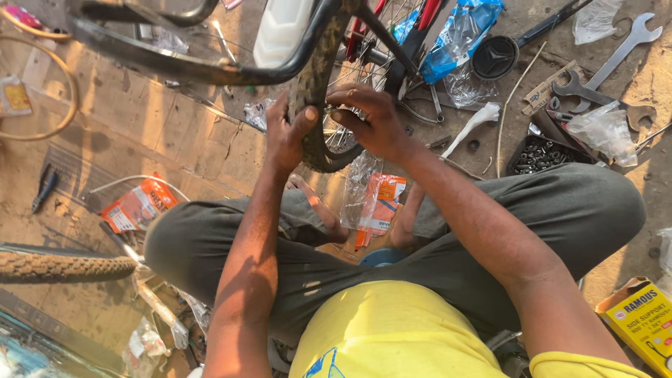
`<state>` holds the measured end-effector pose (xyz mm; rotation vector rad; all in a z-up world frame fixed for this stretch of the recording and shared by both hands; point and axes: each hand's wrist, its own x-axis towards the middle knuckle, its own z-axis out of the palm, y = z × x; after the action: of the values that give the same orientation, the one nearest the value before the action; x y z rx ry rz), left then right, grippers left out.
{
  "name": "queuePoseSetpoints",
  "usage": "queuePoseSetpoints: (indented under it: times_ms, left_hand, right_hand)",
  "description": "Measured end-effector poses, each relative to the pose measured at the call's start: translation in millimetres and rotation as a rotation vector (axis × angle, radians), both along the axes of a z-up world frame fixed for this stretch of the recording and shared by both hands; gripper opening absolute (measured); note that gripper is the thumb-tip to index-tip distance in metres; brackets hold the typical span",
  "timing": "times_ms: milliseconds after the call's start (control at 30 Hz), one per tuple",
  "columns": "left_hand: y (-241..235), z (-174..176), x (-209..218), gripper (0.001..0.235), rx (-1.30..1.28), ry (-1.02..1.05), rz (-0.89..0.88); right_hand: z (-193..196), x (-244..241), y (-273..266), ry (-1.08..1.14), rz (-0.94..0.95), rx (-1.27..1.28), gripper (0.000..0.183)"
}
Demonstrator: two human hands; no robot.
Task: The person is repairing a bicycle while sitting on the floor. They use a wrench to tighten a bolt on the rear wheel and then use a green tool to adjust the tire.
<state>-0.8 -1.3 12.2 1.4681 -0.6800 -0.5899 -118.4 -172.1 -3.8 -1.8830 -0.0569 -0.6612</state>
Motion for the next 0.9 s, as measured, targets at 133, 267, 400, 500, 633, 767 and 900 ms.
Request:
queuePoseSetpoints:
  times_ms: [133, 267, 400, 500, 633, 767, 900]
  left_hand:
    - [0.9, -2.0, 0.5, 0.072, -0.007, -0.05, 0.028]
    - [-0.4, -4.1, -1.7, 0.073, -0.002, -0.043, 0.053]
    - [3.3, -8.5, -3.7, 0.073, 0.02, -0.055, 0.069]
    - [1.4, -4.1, -2.4, 0.075, -0.003, -0.071, 0.049]
    - [2.9, 1.8, -1.8, 0.078, 0.001, -0.08, 0.043]
    - [-0.6, 5.1, -1.2, 0.079, 0.06, -0.09, 0.044]
    - [-1.7, 1.8, -1.7, 0.074, 0.004, 0.031, 0.032]
  right_hand:
    - [4.4, -1.1, -2.7, -0.015, 0.019, -0.102, 0.032]
    - [-1.8, 4.8, -10.3, 0.0, 0.06, -0.051, 0.031]
    - [-4.1, 10.0, -18.9, 0.087, 0.158, -0.067, 0.028]
    - [-3.1, 7.9, -14.3, 0.118, 0.165, 0.026, 0.027]
    - [-7.6, 18.1, -25.6, 0.276, 0.321, 0.122, 0.017]
    - [-1.7, 35.6, -47.1, 0.458, 0.404, -0.1, 0.018]
    - [11.5, 40.9, -54.7, 0.477, 0.419, -0.026, 0.029]
